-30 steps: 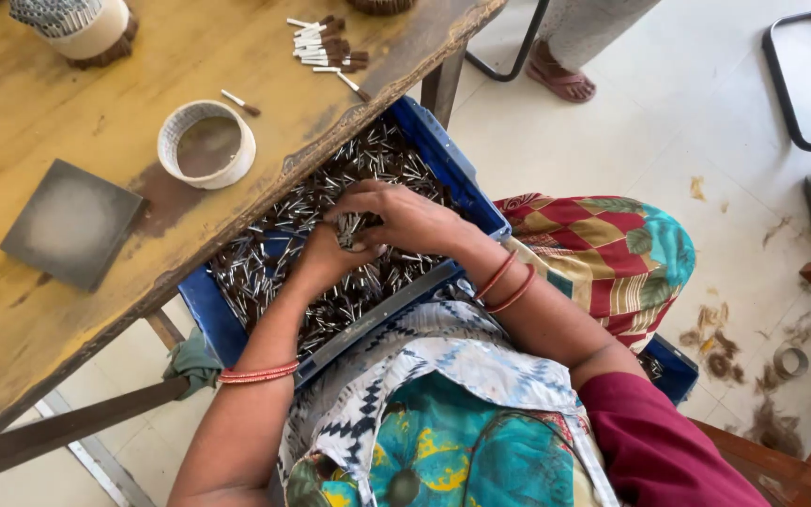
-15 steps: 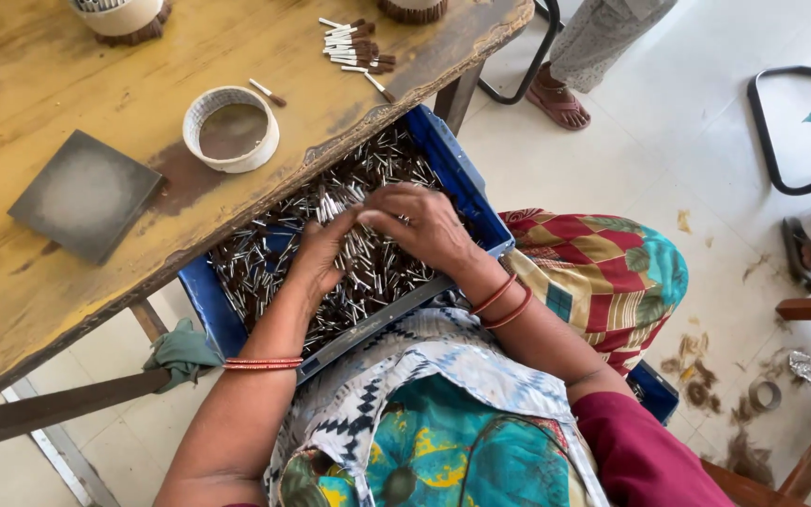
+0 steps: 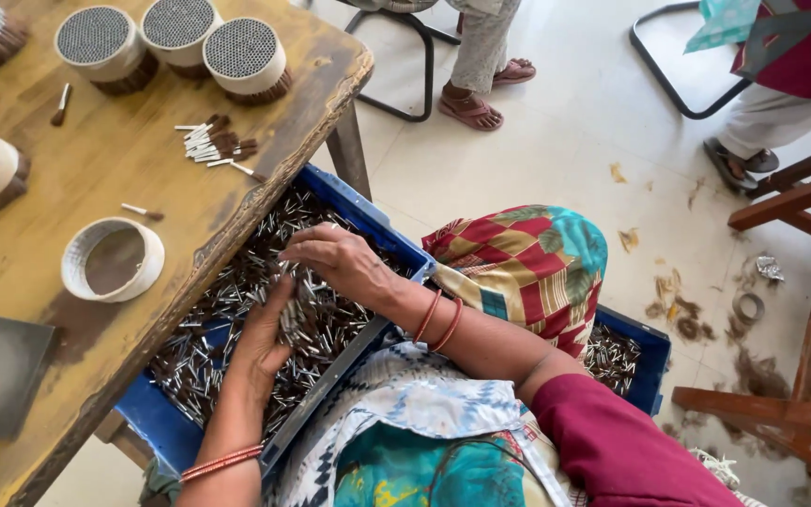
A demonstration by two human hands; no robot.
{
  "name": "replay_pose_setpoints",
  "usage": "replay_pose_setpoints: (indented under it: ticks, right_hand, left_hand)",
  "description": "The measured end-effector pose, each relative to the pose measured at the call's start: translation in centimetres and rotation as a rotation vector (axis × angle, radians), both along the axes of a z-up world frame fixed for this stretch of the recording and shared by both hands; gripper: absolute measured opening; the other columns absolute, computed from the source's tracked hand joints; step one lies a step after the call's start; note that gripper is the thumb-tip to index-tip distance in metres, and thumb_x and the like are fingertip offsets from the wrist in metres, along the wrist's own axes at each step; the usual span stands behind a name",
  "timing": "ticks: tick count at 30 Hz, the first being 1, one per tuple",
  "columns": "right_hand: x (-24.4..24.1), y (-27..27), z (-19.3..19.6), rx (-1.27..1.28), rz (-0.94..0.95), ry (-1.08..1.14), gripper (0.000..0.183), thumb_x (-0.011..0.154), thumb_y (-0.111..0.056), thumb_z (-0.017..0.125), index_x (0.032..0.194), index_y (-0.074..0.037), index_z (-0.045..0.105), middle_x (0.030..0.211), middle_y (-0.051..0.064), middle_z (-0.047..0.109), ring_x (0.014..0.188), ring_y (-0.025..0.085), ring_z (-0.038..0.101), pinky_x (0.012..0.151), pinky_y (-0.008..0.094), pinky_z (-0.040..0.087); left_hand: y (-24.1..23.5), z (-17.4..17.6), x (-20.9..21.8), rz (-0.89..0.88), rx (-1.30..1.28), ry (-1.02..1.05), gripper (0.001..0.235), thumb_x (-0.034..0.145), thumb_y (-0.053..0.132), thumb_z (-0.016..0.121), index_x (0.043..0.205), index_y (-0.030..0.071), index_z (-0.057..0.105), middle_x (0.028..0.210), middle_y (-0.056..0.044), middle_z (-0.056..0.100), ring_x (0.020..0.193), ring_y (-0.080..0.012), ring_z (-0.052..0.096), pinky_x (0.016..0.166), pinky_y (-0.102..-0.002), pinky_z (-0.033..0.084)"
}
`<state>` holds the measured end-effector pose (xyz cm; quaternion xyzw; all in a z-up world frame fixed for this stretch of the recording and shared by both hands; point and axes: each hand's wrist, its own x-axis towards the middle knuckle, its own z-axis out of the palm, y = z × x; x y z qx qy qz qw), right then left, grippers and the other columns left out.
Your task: The person sits at a workbench assembling brushes. They grab handfuls of metal ferrules from a blue tray, pack brown bristle material into a round white brush base, press and shape the bristles by hand, and set finished brush heads on the table.
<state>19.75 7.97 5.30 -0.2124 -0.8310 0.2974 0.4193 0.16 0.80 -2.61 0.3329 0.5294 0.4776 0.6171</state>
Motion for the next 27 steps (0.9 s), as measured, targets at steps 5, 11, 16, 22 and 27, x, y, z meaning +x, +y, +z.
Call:
replay_pose_setpoints:
  ticks: [5,11,16,22,27]
  right_hand:
    - [-0.6,-1.0,-0.1,0.042,0.206,-0.128,0.022,0.099,-0.025,0.073,0.117,-0.012,0.075,0.117,0.008,0.073,0.110,0.025,0.071,0.097,0.038,0.060]
    - [0.3,-0.9,4.4,0.012,0.082,-0.073,0.044,0.089,-0.028,0.074,0.126,-0.005,0.071,0.122,0.014,0.069,0.112,0.032,0.066,0.096,0.043,0.054]
    - [-0.4,0.4,-1.1,0.019,0.196,-0.091,0.035,0.086,-0.015,0.073,0.120,-0.008,0.073,0.119,0.011,0.069,0.113,0.030,0.068,0.100,0.041,0.056]
    - [-0.2,0.6,0.0,0.048,0.065,-0.036,0.026,0.090,-0.008,0.069,0.116,-0.012,0.077,0.117,0.008,0.072,0.108,0.027,0.071,0.094,0.037,0.059]
    - [-0.6,-1.0,1.2,-0.017,0.242,-0.123,0.019,0.098,-0.017,0.073,0.116,-0.011,0.076,0.114,0.008,0.074,0.103,0.028,0.073,0.091,0.038,0.060]
  left_hand:
    - [-0.3,2.4,0.4,0.342,-0.223,-0.661,0.057,0.086,0.049,0.079,0.115,0.004,0.063,0.104,-0.011,0.071,0.090,-0.0207,0.072,0.077,-0.030,0.061]
    - [0.0,2.5,1.3,0.162,0.106,0.251,0.048,0.080,0.013,0.075,0.125,0.009,0.059,0.106,-0.009,0.070,0.088,-0.0176,0.068,0.072,-0.032,0.058]
    - [-0.3,4.6,2.6,0.013,0.167,0.695,0.052,0.073,0.004,0.077,0.122,0.003,0.058,0.104,-0.010,0.069,0.088,-0.0183,0.068,0.074,-0.035,0.057]
    - [0.7,1.1,0.4,0.122,-0.123,-0.134,0.034,0.085,0.025,0.075,0.114,0.009,0.069,0.098,-0.008,0.074,0.085,-0.0189,0.070,0.072,-0.032,0.057]
    - [0.0,0.2,-0.3,0.263,-0.084,-0.515,0.043,0.097,0.048,0.073,0.116,0.009,0.068,0.104,-0.005,0.073,0.092,-0.0185,0.069,0.077,-0.032,0.055]
